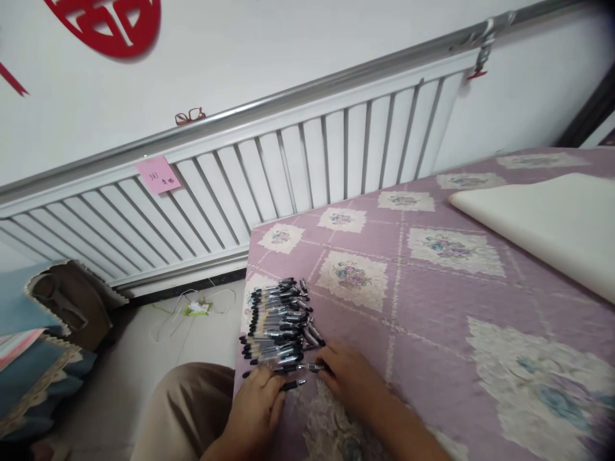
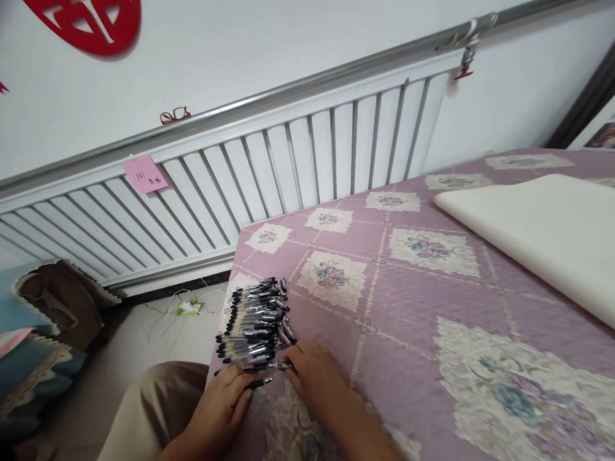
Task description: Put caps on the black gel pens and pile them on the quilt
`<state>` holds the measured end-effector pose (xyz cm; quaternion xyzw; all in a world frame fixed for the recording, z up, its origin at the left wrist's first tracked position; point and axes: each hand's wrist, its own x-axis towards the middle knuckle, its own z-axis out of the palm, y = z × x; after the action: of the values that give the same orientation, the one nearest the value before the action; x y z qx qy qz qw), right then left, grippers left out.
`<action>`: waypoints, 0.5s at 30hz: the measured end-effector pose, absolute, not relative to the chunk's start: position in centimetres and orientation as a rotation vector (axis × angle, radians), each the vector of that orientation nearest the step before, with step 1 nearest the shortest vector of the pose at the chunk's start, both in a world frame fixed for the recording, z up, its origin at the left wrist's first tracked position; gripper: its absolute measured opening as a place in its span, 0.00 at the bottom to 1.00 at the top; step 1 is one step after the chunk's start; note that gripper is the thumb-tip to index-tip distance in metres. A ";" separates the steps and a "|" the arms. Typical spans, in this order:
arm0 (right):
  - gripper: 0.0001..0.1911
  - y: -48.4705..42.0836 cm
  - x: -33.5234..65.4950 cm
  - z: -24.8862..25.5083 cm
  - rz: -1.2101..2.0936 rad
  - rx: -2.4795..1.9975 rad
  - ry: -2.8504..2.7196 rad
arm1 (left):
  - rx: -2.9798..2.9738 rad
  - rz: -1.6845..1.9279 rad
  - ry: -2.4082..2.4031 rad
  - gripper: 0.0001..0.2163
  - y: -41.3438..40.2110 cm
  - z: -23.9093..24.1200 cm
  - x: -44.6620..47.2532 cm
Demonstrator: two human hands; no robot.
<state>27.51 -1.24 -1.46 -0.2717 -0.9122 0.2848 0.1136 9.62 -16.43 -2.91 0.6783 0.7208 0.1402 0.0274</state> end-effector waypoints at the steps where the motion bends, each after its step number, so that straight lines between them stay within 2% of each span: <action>1: 0.07 -1.3 27.2 -1.5 0.826 -0.784 -2.687 | 2.117 0.432 2.244 0.14 -16.6 -3.0 9.4; 9: 0.08 -1.3 25.6 -1.5 0.724 -0.726 -2.701 | 2.329 0.402 2.456 0.11 -15.9 -4.5 9.2; 15: 0.06 -0.7 26.0 -1.9 0.630 -0.767 -2.621 | 2.333 0.580 2.479 0.11 -15.6 -3.8 9.2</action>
<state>25.98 -0.65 -1.95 -0.2697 -0.9218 0.2215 0.1689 9.23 -15.61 -3.78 0.6674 0.7092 0.1659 -0.1554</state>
